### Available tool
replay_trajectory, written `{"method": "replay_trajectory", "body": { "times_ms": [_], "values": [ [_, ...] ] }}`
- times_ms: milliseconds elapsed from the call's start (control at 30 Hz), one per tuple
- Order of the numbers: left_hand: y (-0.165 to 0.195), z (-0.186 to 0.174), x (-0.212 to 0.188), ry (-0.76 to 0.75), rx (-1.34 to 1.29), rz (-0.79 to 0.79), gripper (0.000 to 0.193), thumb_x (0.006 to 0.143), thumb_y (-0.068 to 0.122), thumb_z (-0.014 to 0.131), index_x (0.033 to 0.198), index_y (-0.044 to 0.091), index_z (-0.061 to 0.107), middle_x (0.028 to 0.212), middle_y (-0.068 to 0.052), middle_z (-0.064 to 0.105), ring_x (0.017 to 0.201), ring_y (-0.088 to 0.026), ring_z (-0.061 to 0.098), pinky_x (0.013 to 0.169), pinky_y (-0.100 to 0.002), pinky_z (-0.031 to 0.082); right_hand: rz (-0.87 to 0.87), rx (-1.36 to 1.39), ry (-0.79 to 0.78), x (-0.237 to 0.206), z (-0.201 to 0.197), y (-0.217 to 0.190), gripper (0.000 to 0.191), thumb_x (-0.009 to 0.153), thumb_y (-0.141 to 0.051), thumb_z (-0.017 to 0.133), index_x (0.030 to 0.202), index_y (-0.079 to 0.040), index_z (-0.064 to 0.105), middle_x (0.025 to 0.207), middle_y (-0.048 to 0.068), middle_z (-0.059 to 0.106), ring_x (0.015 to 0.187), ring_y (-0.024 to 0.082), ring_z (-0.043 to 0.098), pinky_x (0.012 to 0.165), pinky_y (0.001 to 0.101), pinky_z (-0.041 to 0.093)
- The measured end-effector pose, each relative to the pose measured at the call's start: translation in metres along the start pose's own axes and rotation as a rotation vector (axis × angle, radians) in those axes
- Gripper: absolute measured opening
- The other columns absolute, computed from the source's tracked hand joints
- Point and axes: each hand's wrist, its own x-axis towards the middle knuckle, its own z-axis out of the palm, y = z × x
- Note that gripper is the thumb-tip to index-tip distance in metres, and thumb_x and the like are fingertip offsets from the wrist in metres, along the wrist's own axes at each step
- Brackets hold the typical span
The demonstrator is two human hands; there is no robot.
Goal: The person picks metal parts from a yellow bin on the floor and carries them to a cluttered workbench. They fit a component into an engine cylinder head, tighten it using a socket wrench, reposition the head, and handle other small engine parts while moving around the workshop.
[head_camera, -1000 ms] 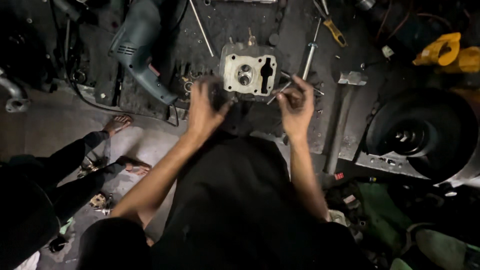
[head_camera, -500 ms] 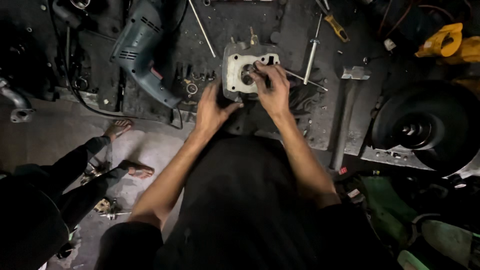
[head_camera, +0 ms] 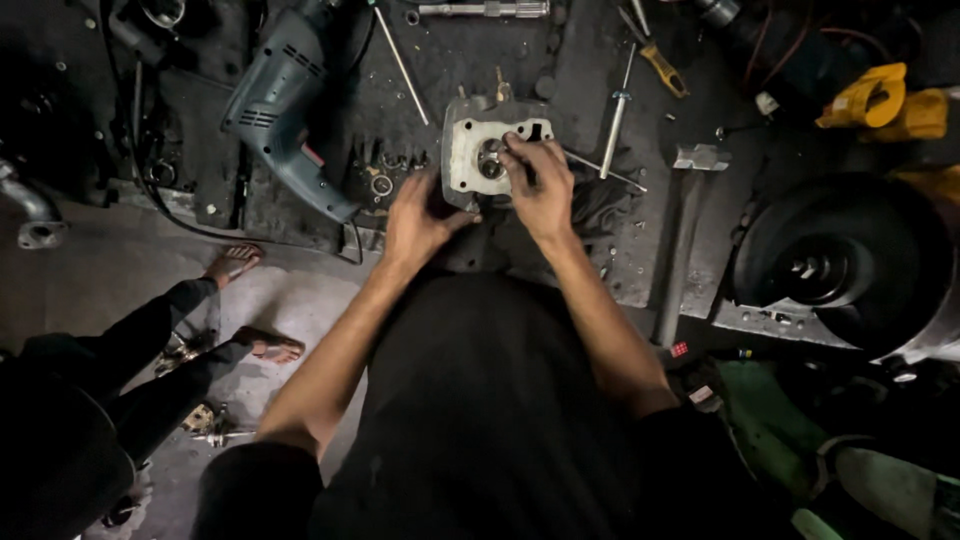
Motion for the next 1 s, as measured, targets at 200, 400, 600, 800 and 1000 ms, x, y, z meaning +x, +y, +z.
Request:
{"method": "replay_trajectory", "body": {
  "times_ms": [200, 400, 600, 800, 1000],
  "values": [
    [-0.005, 0.000, 0.002, 0.003, 0.007, 0.017, 0.087, 0.064, 0.035, 0.098, 0.134, -0.002, 0.061, 0.130, -0.022, 0.066, 0.122, -0.040, 0.063, 0.103, -0.044, 0.050, 0.027, 0.043, 0.006, 0.003, -0.001, -0.005, 0.025, 0.089, 0.006, 0.081, 0.112, 0.001, 0.071, 0.107, 0.013, 0.075, 0.087, 0.021, 0.069, 0.079, 0.0308, 0.057],
    [0.009, -0.004, 0.004, -0.005, -0.095, -0.071, 0.105, 0.061, 0.036, 0.097, 0.147, 0.002, 0.047, 0.140, -0.021, 0.059, 0.132, -0.038, 0.057, 0.111, -0.044, 0.047, -0.032, 0.046, 0.026, -0.003, 0.001, 0.003, 0.027, 0.090, 0.007, 0.081, 0.114, 0.001, 0.070, 0.107, 0.013, 0.074, 0.092, 0.019, 0.070, 0.082, 0.0285, 0.057],
    [0.039, -0.019, 0.006, -0.123, 0.582, 0.413, 0.081, 0.082, 0.033, 0.084, 0.154, 0.027, 0.048, 0.168, -0.013, 0.020, 0.152, -0.045, 0.020, 0.122, -0.060, 0.021, 0.144, 0.405, 0.074, -0.014, -0.002, 0.025, 0.032, 0.099, 0.011, 0.072, 0.127, 0.001, 0.061, 0.115, 0.011, 0.072, 0.105, 0.016, 0.072, 0.093, 0.0280, 0.058],
    [0.065, -0.023, 0.013, -0.149, 0.795, 0.529, 0.053, 0.088, 0.020, 0.079, 0.135, 0.018, 0.055, 0.171, -0.016, 0.026, 0.159, -0.042, 0.022, 0.127, -0.062, 0.022, 0.091, 0.375, 0.084, -0.019, -0.006, 0.029, 0.032, 0.097, 0.013, 0.072, 0.125, 0.002, 0.061, 0.122, 0.014, 0.069, 0.106, 0.018, 0.071, 0.096, 0.0289, 0.058],
    [0.077, -0.022, 0.009, -0.345, 0.452, 0.245, 0.061, 0.088, 0.033, 0.079, 0.133, -0.002, 0.056, 0.161, -0.015, 0.040, 0.150, -0.042, 0.032, 0.115, -0.062, 0.038, 0.205, 0.427, 0.202, -0.016, -0.033, 0.029, 0.034, 0.098, 0.013, 0.069, 0.129, 0.002, 0.060, 0.110, 0.011, 0.072, 0.103, 0.017, 0.072, 0.093, 0.0280, 0.057]
  ]
}}
